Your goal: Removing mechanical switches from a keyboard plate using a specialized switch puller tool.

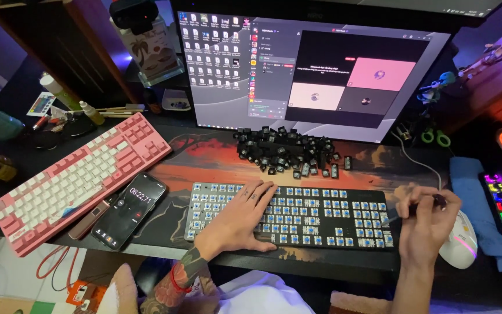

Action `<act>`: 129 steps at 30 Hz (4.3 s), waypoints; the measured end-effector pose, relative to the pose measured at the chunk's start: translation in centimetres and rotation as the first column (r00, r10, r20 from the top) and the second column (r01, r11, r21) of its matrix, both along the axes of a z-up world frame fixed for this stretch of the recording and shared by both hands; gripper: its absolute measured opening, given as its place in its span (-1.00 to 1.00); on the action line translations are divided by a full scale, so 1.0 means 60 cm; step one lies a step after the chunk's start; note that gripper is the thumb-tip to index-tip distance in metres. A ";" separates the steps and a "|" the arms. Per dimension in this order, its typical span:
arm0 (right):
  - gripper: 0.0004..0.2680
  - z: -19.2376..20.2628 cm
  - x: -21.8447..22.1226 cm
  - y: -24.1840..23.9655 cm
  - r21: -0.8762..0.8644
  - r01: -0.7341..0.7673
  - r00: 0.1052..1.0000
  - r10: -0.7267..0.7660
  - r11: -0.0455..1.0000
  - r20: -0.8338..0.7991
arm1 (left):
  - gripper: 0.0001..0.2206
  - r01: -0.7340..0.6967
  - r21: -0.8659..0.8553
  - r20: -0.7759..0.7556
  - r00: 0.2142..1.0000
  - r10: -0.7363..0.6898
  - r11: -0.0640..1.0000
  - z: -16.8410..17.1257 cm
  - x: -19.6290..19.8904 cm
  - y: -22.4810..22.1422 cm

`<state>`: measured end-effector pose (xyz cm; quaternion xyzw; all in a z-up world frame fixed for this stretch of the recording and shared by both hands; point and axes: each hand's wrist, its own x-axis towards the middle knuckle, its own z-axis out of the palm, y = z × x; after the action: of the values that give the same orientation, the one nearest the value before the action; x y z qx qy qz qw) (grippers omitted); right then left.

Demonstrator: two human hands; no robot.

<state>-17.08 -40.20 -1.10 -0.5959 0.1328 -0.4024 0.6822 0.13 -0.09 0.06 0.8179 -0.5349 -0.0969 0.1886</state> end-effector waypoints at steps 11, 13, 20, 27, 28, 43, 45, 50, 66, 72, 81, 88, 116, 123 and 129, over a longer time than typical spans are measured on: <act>-0.61 0.019 0.004 0.006 0.157 -0.063 0.998 0.061 0.986 0.017 | 0.37 0.001 -0.031 0.037 0.999 0.000 1.000 -0.007 0.000 0.002; -0.64 0.006 0.000 0.001 0.145 -0.062 0.998 0.061 0.988 0.009 | 0.37 0.006 -0.022 0.023 1.000 -0.005 1.000 -0.006 -0.002 0.003; -0.82 0.012 -0.006 0.012 -0.027 -0.047 0.999 0.048 0.999 0.018 | 0.38 0.004 -0.012 0.010 1.000 -0.003 1.000 -0.006 -0.002 0.002; -0.89 0.004 -0.020 0.015 -0.575 -0.186 0.898 -0.101 0.796 -0.429 | 0.40 0.014 -0.018 -0.053 0.998 -0.015 1.000 0.066 -0.019 -0.011; -0.89 0.012 -0.019 0.040 -0.578 -0.187 0.899 -0.099 0.795 -0.427 | 0.40 0.011 -0.020 -0.051 0.999 -0.012 1.000 0.076 -0.036 -0.022; -0.74 0.026 -0.047 0.153 -0.755 -0.517 0.848 0.123 0.403 -0.515 | -0.71 0.093 -0.766 0.006 0.990 -0.138 0.637 0.059 -0.146 -0.105; -0.37 0.030 -0.057 0.119 -0.769 -0.463 0.876 0.096 0.441 -0.472 | -0.81 0.064 -0.816 0.002 0.994 -0.108 0.574 0.071 -0.132 -0.089; -0.48 -0.055 -0.134 -0.080 -0.984 -0.057 0.820 -0.554 0.169 -0.142 | -0.81 -0.045 -0.843 -0.058 0.998 -0.006 0.535 0.131 -0.082 -0.001; -0.51 -0.184 -0.197 -0.232 -0.998 0.052 0.757 -0.653 0.043 0.011 | -0.78 -0.190 -0.731 -0.078 0.977 0.196 0.655 0.125 -0.037 0.061; -0.59 -0.168 -0.191 -0.216 -0.994 -0.006 0.767 -0.637 0.112 -0.076 | -0.69 -0.195 -0.678 -0.199 0.977 0.078 0.709 0.149 -0.041 0.058; -0.56 -0.160 -0.192 -0.179 -0.993 -0.052 0.608 -0.785 0.106 -0.116 | -0.52 -0.195 -0.627 -0.200 0.976 0.086 0.755 0.134 -0.051 0.067; -0.60 -0.154 -0.193 -0.172 -0.988 -0.059 0.615 -0.774 0.143 -0.149 | -0.62 -0.167 -0.620 -0.164 0.983 0.082 0.767 0.130 -0.045 0.070; -0.58 -0.092 -0.178 -0.122 -0.956 -0.041 0.620 -0.743 0.291 -0.253 | -0.52 -0.160 -0.606 -0.197 0.979 0.048 0.779 0.123 -0.046 0.070; -0.59 -0.114 -0.182 -0.138 -0.971 -0.026 0.609 -0.766 0.239 -0.205 | -0.65 -0.191 -0.615 -0.190 0.978 0.091 0.765 0.109 -0.044 0.073; -0.54 -0.139 -0.190 -0.162 -0.987 -0.001 0.647 -0.753 0.159 -0.122 | -0.54 -0.172 -0.612 -0.232 0.972 0.032 0.772 0.119 -0.049 0.072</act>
<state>-28.46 -49.93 -9.45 -0.9058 0.2356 -0.3508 -0.0315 -2.83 4.20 7.22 0.7212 -0.4684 0.0123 0.5103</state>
